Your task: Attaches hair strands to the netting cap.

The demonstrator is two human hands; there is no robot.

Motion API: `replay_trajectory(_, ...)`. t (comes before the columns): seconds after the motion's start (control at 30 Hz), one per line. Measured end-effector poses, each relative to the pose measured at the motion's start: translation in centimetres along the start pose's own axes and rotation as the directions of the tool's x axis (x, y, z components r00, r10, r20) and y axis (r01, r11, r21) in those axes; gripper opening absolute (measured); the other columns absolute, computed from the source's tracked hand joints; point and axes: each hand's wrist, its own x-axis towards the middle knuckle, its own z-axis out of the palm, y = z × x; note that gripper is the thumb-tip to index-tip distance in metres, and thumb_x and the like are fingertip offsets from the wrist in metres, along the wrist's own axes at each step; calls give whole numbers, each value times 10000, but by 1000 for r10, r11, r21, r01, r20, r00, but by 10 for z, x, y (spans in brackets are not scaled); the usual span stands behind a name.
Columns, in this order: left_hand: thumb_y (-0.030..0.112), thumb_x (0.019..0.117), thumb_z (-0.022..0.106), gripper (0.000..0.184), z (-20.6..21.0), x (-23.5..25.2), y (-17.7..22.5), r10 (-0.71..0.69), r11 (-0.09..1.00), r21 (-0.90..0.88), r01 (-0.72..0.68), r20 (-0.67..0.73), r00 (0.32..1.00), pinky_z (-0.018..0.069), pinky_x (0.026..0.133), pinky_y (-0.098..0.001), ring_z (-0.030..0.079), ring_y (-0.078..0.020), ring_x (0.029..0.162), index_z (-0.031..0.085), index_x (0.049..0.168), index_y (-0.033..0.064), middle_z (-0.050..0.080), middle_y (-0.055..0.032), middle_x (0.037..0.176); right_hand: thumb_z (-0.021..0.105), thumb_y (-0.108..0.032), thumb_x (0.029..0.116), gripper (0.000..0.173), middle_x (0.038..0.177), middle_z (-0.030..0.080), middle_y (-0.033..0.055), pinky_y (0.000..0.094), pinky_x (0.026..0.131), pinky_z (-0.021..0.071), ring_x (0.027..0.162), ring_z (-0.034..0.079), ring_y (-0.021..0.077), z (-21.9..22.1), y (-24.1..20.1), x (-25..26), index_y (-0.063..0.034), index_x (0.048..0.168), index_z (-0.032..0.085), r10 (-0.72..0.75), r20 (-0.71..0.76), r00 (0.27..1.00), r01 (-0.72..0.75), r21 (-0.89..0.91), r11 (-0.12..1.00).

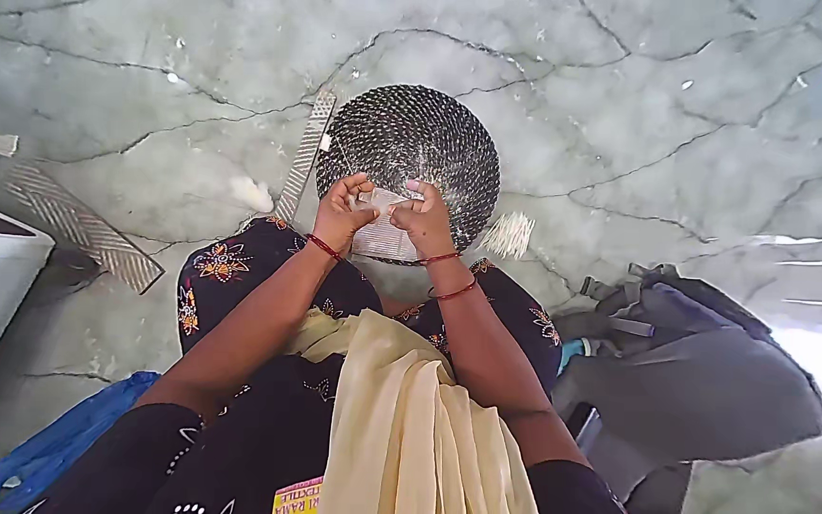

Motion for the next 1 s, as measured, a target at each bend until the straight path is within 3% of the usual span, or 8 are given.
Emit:
replay_trajectory(0.2, -178, 805, 666, 665, 1, -1, 2, -16, 1000, 17, 16, -9, 1000, 572, 818, -284, 646, -133, 1013, 467, 1425, -44, 597, -143, 1318, 706, 6, 886, 776, 1023, 682, 171, 284, 724, 572, 777, 663, 137, -1, -1, 1, 16, 1543, 293, 35, 24, 999, -36, 60, 998)
replay_trajectory(0.33, -151, 840, 670, 691, 1, 1, 2, -13, 997, 72, 15, -20, 1000, 568, 844, -275, 650, -129, 1026, 421, 1476, -45, 565, -167, 1384, 683, 68, 877, 711, 945, 681, 156, 254, 652, 562, 677, 645, 113, -1, 0, 4, 28, 1510, 360, 63, -39, 997, -61, 58, 996)
replay_trajectory(0.43, 9, 937, 668, 645, -3, 5, 4, 17, 994, 111, 0, -146, 989, 578, 822, -290, 651, -131, 980, 382, 1513, -39, 500, -183, 1445, 664, 69, 920, 636, 982, 672, 162, 242, 631, 553, 673, 640, 110, -8, 5, 16, 18, 1491, 387, 164, -150, 975, -145, 133, 980)
replay_trajectory(0.53, 175, 1040, 584, 513, -7, 7, 9, 30, 989, 146, 15, -304, 952, 536, 901, -305, 621, -161, 1112, 450, 1485, -40, 551, -189, 1427, 693, 39, 901, 654, 988, 681, 180, 268, 637, 563, 687, 653, 139, -11, 27, 33, 18, 1486, 401, 243, -201, 949, -219, 136, 966)
replay_trajectory(0.7, 102, 1068, 515, 265, -14, 12, 1, 52, 950, 306, 69, -373, 926, 545, 839, -274, 668, -109, 930, 661, 1233, -47, 713, -129, 1102, 725, -43, 918, 663, 1089, 708, 222, 359, 757, 602, 817, 724, 231, -7, 65, 53, 6, 1496, 405, 295, -241, 925, -328, -108, 939)
replay_trajectory(0.8, 25, 1051, 508, 320, -11, 11, 5, 24, 922, 369, 112, -344, 939, 556, 860, -309, 679, -161, 927, 617, 1347, -30, 701, -176, 1134, 708, -208, 975, 670, 1300, 619, 293, 480, 901, 595, 1033, 716, 360, -14, 75, 57, 12, 1511, 372, 284, -316, 905, -352, -185, 917)
replay_trajectory(0.93, -16, 1030, 497, 678, -7, 12, 7, 9, 881, 450, 144, -322, 947, 573, 788, -352, 694, -203, 827, 223, 1646, 61, 713, -183, 1072, 615, -340, 1038, 769, 1430, 544, 289, 497, 1027, 508, 1226, 625, 368, -24, 54, 47, 26, 1587, 219, 219, -467, 857, -347, -209, 914)
replay_trajectory(1.0, 32, 1038, 521, 518, -9, 13, 3, -136, 816, 512, 269, -283, 949, 569, 941, -467, 723, -307, 997, 393, 1535, -36, 712, -224, 1175, 624, -316, 1032, 736, 1446, 534, 288, 511, 1104, 450, 1320, 566, 377, -29, 45, 39, 40, 1563, 260, 207, -514, 832, -381, -259, 888)
